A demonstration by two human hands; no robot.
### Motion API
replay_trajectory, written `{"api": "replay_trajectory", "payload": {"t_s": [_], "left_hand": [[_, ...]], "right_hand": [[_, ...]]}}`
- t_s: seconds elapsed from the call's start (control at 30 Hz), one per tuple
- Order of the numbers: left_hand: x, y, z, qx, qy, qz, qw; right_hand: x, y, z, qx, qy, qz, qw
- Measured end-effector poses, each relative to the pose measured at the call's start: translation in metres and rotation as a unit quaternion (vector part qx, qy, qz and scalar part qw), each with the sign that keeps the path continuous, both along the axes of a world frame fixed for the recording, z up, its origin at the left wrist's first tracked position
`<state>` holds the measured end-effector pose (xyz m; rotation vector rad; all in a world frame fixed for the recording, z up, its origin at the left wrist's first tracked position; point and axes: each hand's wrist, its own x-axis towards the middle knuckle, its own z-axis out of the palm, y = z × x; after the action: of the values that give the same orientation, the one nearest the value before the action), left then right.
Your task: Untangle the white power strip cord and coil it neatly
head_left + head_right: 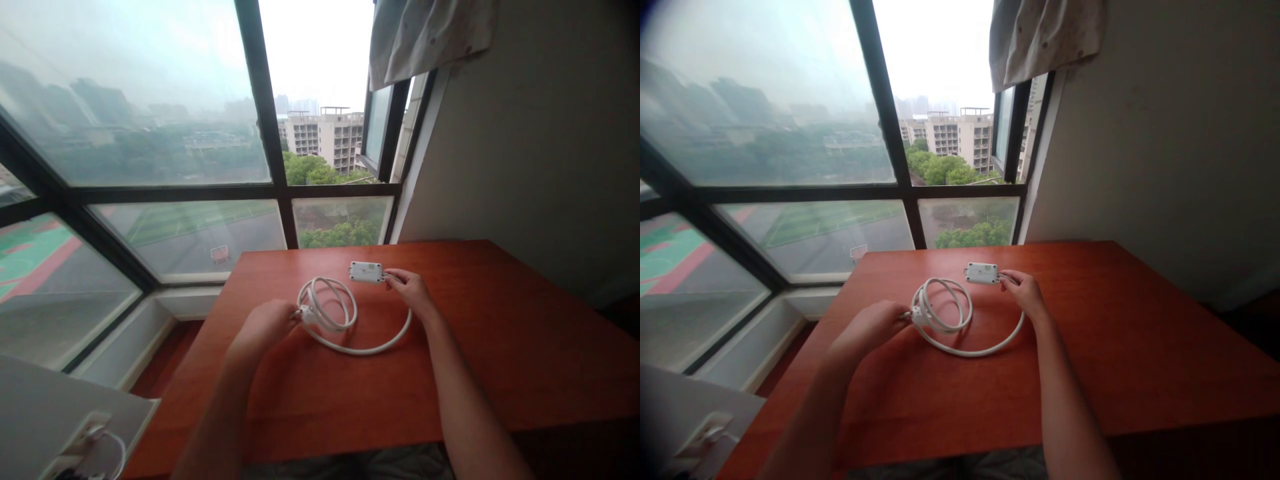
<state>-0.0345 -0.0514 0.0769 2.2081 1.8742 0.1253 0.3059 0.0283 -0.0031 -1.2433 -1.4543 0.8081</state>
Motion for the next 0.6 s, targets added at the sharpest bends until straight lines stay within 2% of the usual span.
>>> {"api": "replay_trajectory", "payload": {"t_s": [0.17,0.3,0.37,0.47,0.6], "left_hand": [[0.029,-0.001,-0.011,0.047,-0.014,-0.008,0.999],[0.040,0.001,-0.016,0.028,-0.148,-0.010,0.989],[0.041,0.003,-0.018,0.026,-0.248,-0.030,0.968],[0.042,0.006,-0.019,0.018,-0.388,-0.071,0.919],[0.046,0.008,-0.019,-0.014,-0.510,-0.086,0.856]], "right_hand": [[-0.023,-0.011,0.011,-0.052,-0.015,0.145,0.988],[-0.037,-0.015,0.011,-0.077,-0.054,0.205,0.974],[-0.042,-0.015,0.010,-0.079,-0.062,0.213,0.972],[-0.046,-0.016,0.008,-0.068,-0.074,0.216,0.971],[-0.052,-0.017,0.008,-0.044,-0.090,0.214,0.972]]}}
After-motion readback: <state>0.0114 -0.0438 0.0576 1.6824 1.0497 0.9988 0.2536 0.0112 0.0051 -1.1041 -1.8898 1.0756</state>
